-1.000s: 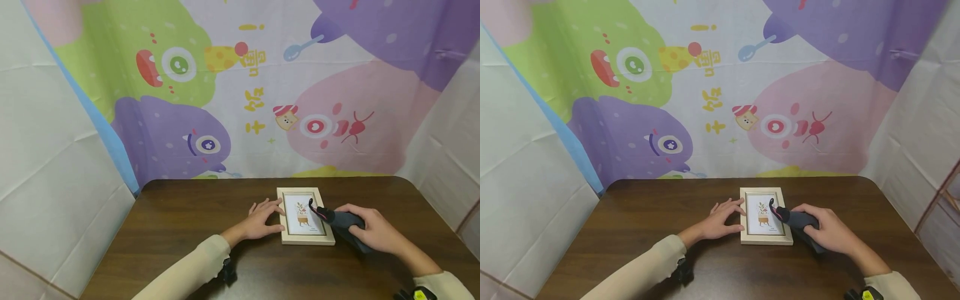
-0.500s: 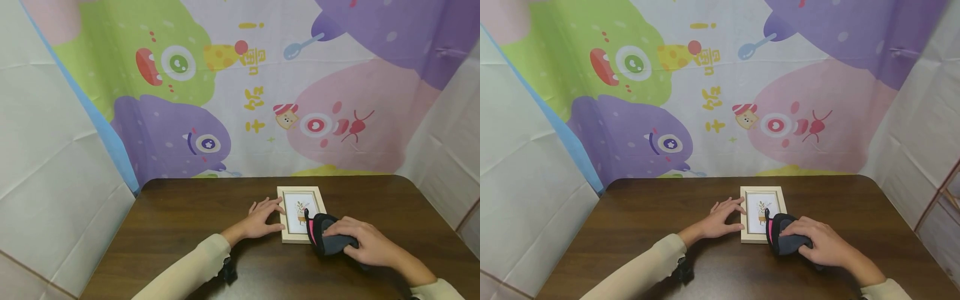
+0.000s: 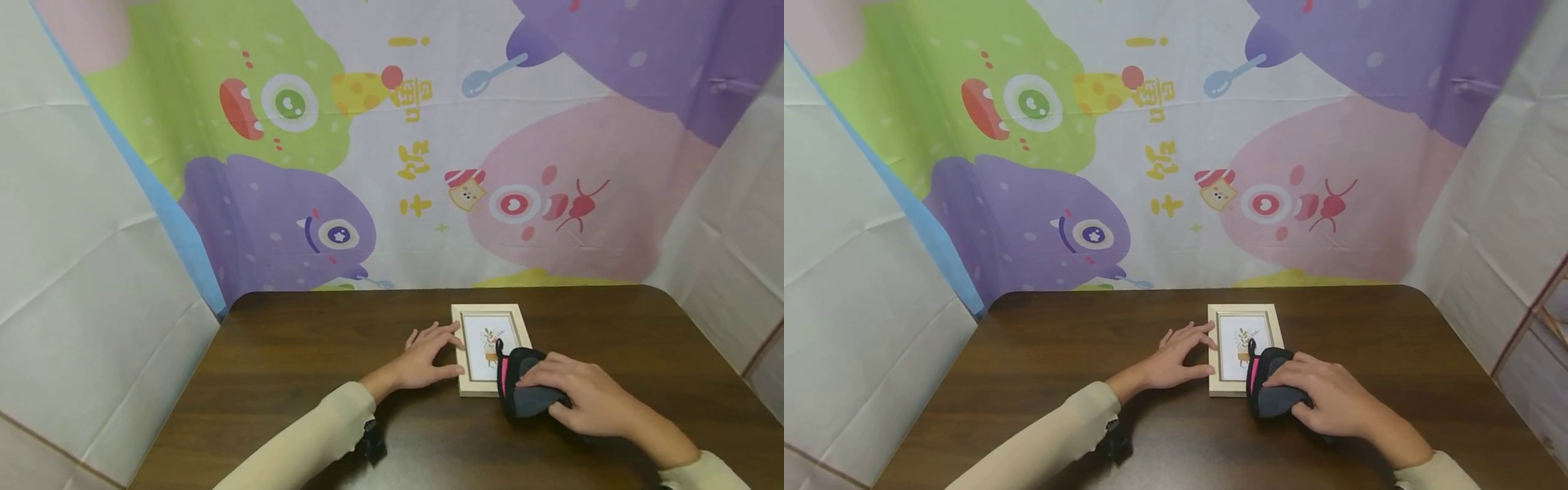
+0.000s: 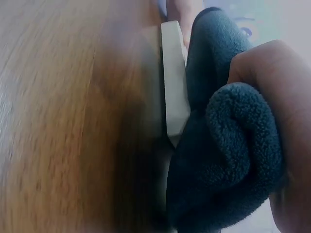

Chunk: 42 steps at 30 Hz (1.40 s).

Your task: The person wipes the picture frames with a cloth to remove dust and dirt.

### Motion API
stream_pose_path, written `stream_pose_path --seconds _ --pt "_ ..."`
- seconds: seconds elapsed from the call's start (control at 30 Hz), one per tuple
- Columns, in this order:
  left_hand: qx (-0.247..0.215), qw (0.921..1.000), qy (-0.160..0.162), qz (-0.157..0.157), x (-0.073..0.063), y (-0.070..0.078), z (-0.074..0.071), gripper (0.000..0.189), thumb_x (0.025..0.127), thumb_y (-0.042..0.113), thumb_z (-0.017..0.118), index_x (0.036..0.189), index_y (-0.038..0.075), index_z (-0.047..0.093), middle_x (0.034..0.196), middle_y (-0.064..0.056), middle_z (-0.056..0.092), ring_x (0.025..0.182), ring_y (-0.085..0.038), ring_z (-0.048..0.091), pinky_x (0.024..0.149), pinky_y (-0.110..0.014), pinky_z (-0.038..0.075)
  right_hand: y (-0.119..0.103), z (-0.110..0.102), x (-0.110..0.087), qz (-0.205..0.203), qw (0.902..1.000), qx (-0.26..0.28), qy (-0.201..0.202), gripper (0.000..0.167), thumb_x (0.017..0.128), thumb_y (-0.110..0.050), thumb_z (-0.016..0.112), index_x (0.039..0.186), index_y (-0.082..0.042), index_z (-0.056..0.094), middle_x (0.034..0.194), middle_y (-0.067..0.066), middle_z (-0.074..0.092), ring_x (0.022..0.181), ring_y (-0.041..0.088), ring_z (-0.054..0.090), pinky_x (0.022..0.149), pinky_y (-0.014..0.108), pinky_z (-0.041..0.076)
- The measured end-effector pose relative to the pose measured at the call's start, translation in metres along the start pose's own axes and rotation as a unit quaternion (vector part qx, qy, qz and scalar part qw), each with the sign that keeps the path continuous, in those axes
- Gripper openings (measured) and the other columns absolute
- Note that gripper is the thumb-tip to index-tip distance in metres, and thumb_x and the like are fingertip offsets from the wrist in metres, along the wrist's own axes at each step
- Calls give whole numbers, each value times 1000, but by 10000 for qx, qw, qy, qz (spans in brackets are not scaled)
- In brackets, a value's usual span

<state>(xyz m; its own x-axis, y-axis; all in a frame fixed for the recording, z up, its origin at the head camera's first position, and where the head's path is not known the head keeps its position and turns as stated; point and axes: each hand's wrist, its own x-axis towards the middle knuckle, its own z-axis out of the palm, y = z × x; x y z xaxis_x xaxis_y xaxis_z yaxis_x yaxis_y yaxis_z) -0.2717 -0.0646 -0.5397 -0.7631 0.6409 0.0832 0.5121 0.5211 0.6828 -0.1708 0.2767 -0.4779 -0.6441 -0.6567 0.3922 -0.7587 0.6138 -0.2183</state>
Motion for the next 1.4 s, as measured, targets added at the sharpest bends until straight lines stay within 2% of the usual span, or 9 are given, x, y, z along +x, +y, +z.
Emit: stream_pose_path --seconds 0.37,0.5,0.73,0.9,1.13,1.4 --pt "31 10000 20 -13 1 -6 2 39 104 46 76 137 27 66 188 2 34 176 -48 23 134 -84 7 -18 11 23 -540 9977 -396 -142 55 77 -8 85 127 -33 81 123 -10 81 111 18 75 67 27 57" --pt "22 10000 6 -52 0 -1 0 40 104 43 76 137 26 66 187 0 35 175 -49 23 135 -84 7 -27 17 35 -715 9964 -389 -243 53 80 -9 84 128 -31 82 125 -9 81 116 20 76 71 29 61" --pt "160 9996 -189 -156 -7 19 -12 39 108 42 73 141 22 66 188 -2 34 176 -47 24 136 -81 11 -39 25 50 -931 9934 -473 -480 52 82 -10 84 131 -28 81 127 -10 81 121 20 75 84 37 67" --pt "131 9996 -187 -164 -6 16 -10 39 108 40 74 141 21 66 188 -2 33 176 -47 23 136 -82 10 -40 26 52 -943 9926 -576 -509 53 81 -11 84 131 -28 82 127 -10 81 123 21 75 89 40 68" --pt "76 10000 -12 -36 1 0 1 40 105 44 75 139 26 65 188 1 33 176 -46 23 135 -83 8 -36 22 46 -973 9927 -553 -456 57 79 -9 83 133 -30 80 130 -11 80 121 20 74 80 34 65" --pt "125 9999 -33 -92 1 1 0 41 105 47 74 140 27 67 188 4 33 177 -44 23 136 -82 8 -28 17 37 -798 9950 -389 -462 57 79 -6 82 130 -30 80 128 -13 79 115 17 73 65 18 49"
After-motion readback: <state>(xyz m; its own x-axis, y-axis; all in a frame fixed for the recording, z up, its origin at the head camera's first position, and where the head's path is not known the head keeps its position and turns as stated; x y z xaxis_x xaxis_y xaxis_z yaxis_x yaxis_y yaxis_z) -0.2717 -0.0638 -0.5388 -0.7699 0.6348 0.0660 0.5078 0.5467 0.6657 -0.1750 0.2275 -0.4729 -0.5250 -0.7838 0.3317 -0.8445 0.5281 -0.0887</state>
